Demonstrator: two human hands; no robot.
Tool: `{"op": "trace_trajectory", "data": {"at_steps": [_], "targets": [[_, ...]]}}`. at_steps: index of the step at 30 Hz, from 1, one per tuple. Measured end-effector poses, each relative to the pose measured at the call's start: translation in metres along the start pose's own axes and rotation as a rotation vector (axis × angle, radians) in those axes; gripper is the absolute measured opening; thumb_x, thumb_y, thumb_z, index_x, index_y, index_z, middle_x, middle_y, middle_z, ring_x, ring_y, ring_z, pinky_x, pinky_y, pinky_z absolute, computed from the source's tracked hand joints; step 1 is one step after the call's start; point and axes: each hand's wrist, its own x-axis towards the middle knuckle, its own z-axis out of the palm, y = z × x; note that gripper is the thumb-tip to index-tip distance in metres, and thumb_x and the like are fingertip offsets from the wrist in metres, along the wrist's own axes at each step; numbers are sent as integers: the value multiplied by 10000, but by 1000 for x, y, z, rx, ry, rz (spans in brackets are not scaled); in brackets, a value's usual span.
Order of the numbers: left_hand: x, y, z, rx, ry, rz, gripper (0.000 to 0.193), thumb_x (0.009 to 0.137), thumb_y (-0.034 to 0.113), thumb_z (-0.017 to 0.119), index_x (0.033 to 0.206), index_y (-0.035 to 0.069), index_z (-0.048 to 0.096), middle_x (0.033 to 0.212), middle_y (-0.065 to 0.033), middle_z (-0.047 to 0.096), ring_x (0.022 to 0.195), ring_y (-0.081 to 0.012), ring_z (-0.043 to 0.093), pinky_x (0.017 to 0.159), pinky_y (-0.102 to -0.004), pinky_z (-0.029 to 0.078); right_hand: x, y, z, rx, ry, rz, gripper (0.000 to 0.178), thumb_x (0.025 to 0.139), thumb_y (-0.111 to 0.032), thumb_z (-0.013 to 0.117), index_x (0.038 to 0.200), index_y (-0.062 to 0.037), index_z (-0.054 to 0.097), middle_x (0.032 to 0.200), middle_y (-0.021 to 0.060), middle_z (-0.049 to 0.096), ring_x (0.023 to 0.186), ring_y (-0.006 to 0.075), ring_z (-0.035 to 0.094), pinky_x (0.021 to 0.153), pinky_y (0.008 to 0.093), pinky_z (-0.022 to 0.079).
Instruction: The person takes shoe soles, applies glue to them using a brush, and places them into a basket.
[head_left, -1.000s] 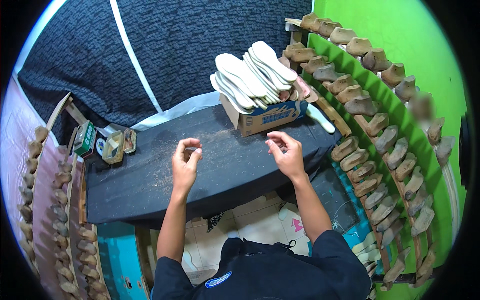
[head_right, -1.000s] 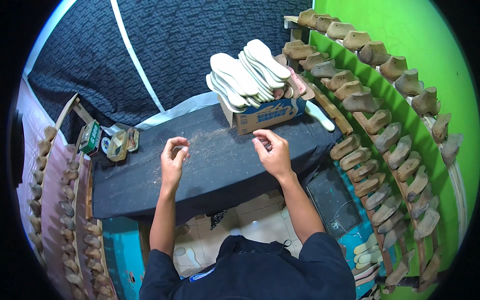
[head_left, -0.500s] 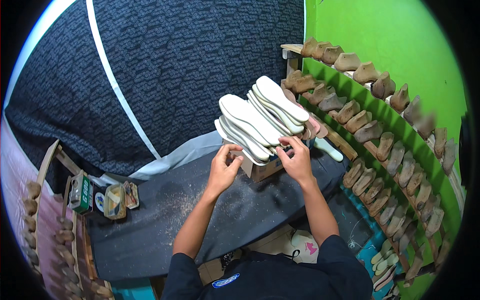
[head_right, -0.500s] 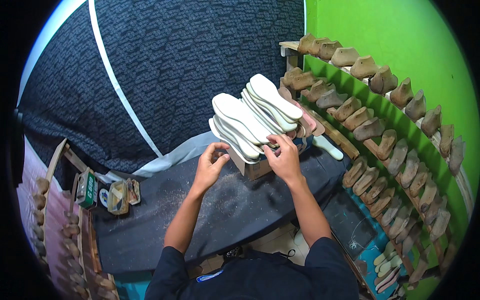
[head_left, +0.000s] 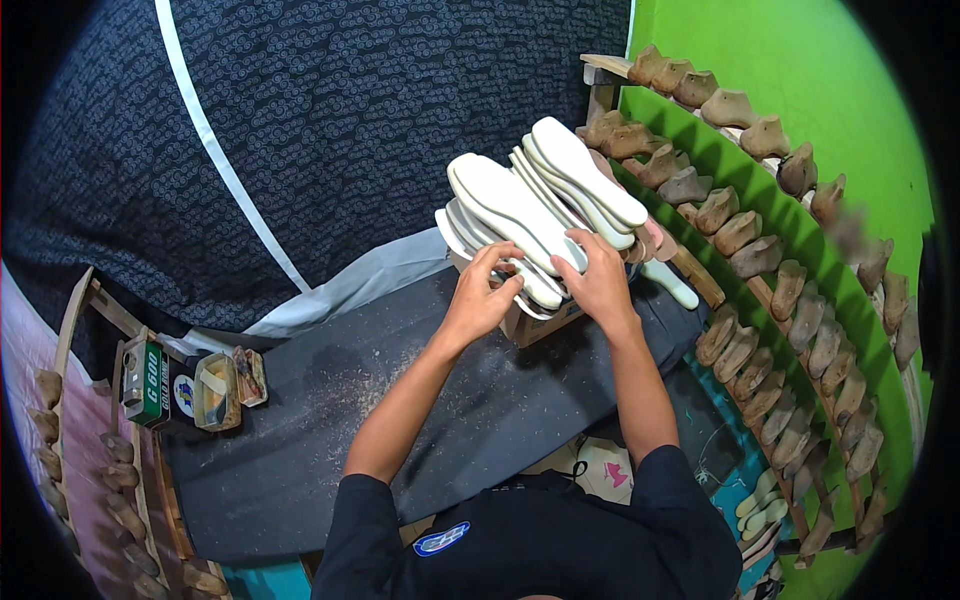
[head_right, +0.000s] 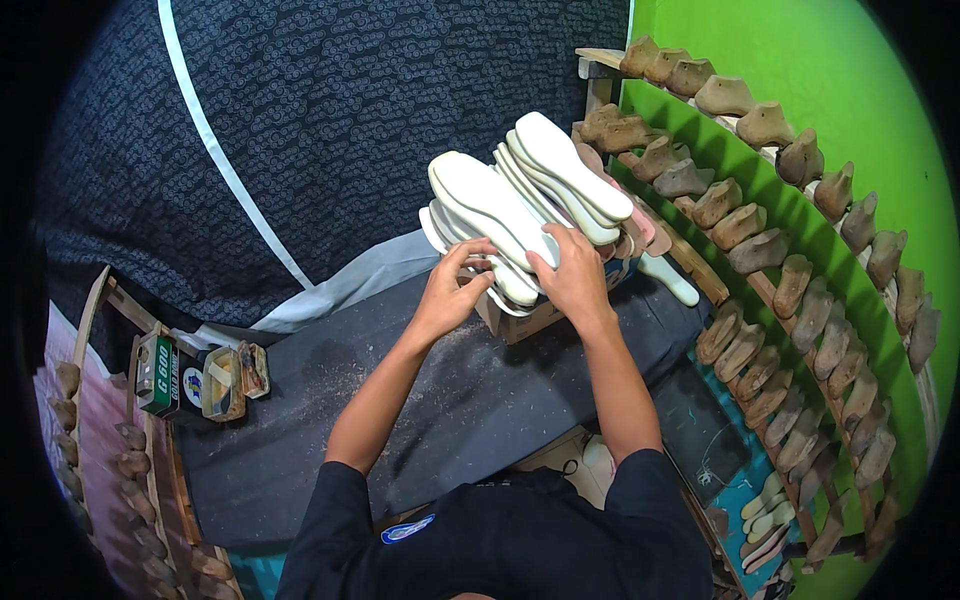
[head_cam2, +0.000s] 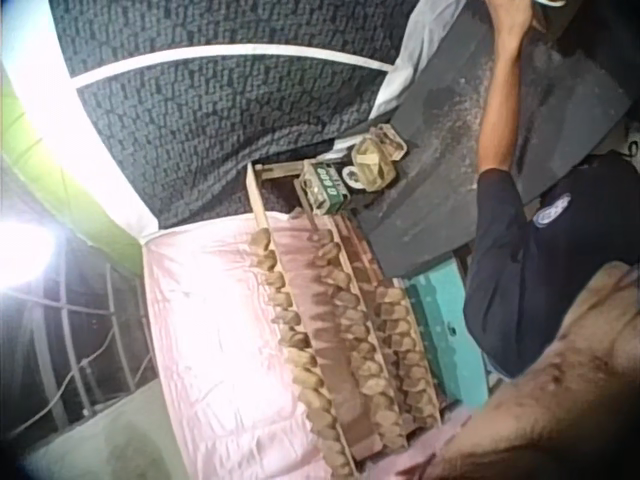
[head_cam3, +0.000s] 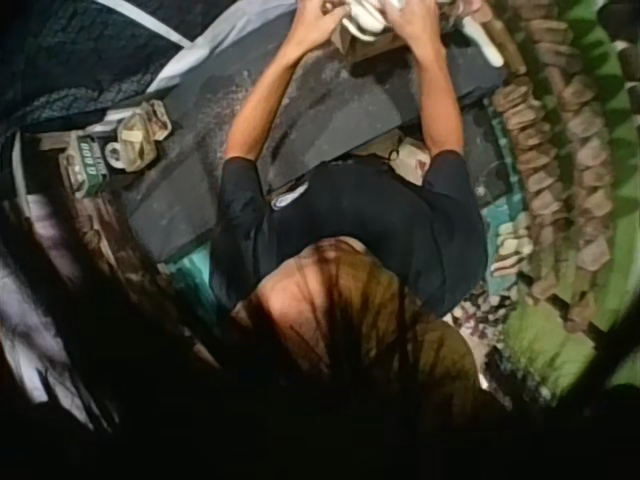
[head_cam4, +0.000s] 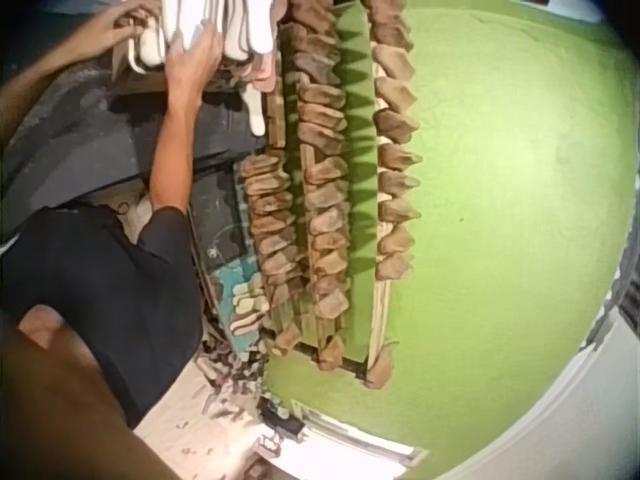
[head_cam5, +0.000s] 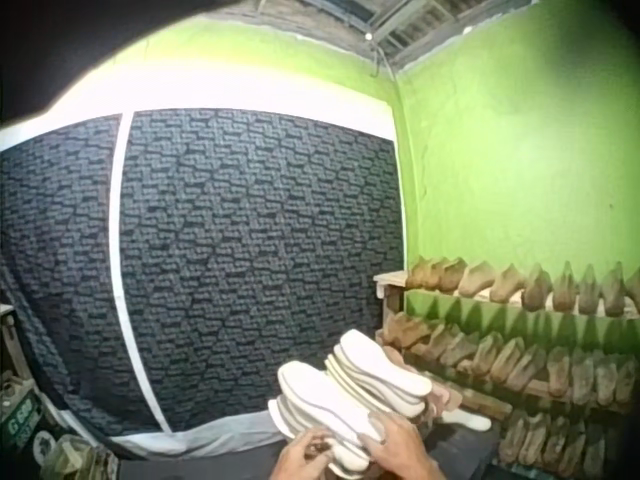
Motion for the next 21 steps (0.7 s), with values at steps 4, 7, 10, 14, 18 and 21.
{"op": "trace_trajectory", "data": {"at_steps": [4,7,10,14,18,21], "targets": [[4,2,3,3,-10,-15,355,851,119,631,1189,20,587,1205,-106,581,1027,-216,612,805,-331,504,3,1,-10,57,48,11,326,804,-144,739,1065,21,632,983,233,676,926,406,651,816,425,508],[10,-2,6,-9,2,-29,357,861,134,631,1196,23,583,1176,-103,587,993,-201,606,808,-325,498,5,3,-15,133,90,44,279,826,-136,726,1036,24,635,928,236,686,887,401,667,793,414,510],[12,-3,10,-20,28,-48,355,865,140,634,1197,25,583,1146,-102,597,957,-184,600,805,-321,497,4,13,-19,308,150,160,220,873,-141,708,986,38,645,904,206,707,857,287,698,789,360,520],[16,-8,10,-3,54,-52,355,865,140,636,1195,21,581,1119,-101,610,931,-167,596,792,-320,497,1,21,-21,611,143,248,177,940,-139,653,975,34,647,895,100,702,834,129,660,744,278,528],[21,-2,6,-40,110,-83,345,908,189,615,1201,11,576,1129,-92,613,944,-152,592,798,-307,484,0,29,-26,836,75,348,188,981,-184,604,1038,-5,607,1007,106,686,874,156,676,703,279,551],[26,6,-3,-367,196,-52,371,945,228,589,1245,14,549,1156,-95,614,989,-151,591,845,-301,469,-4,15,-27,1149,-56,400,225,1010,-233,545,1101,-28,556,1031,132,671,868,238,703,651,316,574]]}}
